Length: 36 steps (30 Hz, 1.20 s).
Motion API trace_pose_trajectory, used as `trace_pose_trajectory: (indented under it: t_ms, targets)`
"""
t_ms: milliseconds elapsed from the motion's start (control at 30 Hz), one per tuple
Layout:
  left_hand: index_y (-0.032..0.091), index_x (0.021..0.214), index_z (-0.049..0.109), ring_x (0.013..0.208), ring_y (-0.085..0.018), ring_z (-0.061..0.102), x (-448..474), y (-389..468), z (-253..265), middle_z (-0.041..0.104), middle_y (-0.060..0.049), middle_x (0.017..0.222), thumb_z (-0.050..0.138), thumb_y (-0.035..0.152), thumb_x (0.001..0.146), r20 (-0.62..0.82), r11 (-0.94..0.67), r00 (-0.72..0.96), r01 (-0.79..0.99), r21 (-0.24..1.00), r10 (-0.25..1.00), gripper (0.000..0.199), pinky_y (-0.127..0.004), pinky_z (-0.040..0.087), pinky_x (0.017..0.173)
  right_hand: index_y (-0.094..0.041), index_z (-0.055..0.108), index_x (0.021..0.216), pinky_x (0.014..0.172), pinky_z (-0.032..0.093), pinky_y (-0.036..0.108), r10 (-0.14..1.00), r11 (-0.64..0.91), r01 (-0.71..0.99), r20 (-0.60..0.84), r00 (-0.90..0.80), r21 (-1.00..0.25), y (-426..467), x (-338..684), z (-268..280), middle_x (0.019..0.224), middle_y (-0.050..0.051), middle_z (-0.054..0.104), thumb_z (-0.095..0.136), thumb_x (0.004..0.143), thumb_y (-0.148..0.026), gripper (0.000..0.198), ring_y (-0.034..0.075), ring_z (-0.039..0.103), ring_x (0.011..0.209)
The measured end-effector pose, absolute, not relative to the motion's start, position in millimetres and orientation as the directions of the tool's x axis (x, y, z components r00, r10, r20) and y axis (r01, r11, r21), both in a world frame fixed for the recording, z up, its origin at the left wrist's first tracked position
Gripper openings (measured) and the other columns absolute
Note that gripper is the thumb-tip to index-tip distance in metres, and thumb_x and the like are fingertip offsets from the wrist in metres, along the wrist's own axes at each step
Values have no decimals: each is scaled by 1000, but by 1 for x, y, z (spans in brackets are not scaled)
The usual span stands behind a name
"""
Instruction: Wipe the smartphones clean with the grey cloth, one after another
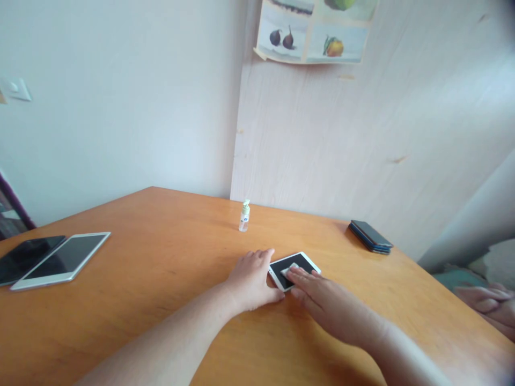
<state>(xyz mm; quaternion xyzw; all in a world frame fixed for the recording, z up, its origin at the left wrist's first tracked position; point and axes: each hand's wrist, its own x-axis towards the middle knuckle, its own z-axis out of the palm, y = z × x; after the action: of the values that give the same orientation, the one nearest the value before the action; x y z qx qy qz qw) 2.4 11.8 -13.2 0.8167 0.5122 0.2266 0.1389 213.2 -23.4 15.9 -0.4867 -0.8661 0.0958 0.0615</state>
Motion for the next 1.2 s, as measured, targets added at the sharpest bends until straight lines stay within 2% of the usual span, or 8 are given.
trace_pose_trajectory:
  t_ms: [167,333,433,667,733,933,1033,1200]
  targets:
    - [18,129,49,116,-34,56,2,12,-13,60,-14,127,76,48,62,229,-451,389,767,456,893,79,-44,45,98,-10,49,141,113,34,50,930,367,926,27,-366,-85,-8,229,9,144,17,50,34,98,-33,51,30,48,133]
    - [18,127,50,115,-34,56,3,13,-15,61,-14,123,74,51,66,252,-458,383,768,447,889,73,-43,45,97,-16,48,143,114,35,41,831,546,817,-6,-556,-185,-41,200,28,147,11,48,38,96,-30,50,25,45,136]
    - [20,127,50,116,-33,56,2,14,-16,61,-13,124,73,50,68,250,-455,380,770,449,890,71,-42,45,98,-20,48,143,113,35,38,805,573,787,-23,-593,-230,-47,197,33,147,7,48,37,95,-27,50,23,44,136]
    - [20,130,49,117,-34,55,1,15,-15,60,-12,128,77,47,62,239,-457,389,771,444,890,78,-43,44,98,-10,54,136,103,44,47,952,307,951,-7,-307,-19,-10,227,19,138,17,57,36,93,-23,49,31,58,121]
    - [20,128,50,117,-34,56,2,15,-14,60,-13,127,77,47,61,240,-452,383,771,448,892,77,-43,44,98,-9,54,136,106,42,45,934,357,934,8,-357,-27,-15,220,20,139,17,56,36,93,-22,49,30,55,125]
    - [18,126,51,114,-32,57,2,13,-13,62,-14,121,71,46,69,250,-459,386,765,451,888,66,-41,45,96,-20,50,140,114,34,35,766,632,747,14,-643,-206,-44,191,31,145,6,51,33,95,-19,49,20,47,134]
    - [19,126,51,116,-34,56,2,13,-12,61,-13,124,75,48,65,238,-456,389,771,444,890,72,-42,44,98,-20,52,139,110,39,38,840,537,830,3,-543,-151,-30,205,27,143,8,53,35,93,-19,49,23,52,129]
    - [19,130,49,119,-34,54,2,14,-11,59,-13,128,75,45,64,225,-453,394,778,435,891,77,-43,43,100,-9,52,138,109,38,45,952,307,952,15,-307,-1,-4,226,14,140,18,54,37,90,-14,51,29,56,125]
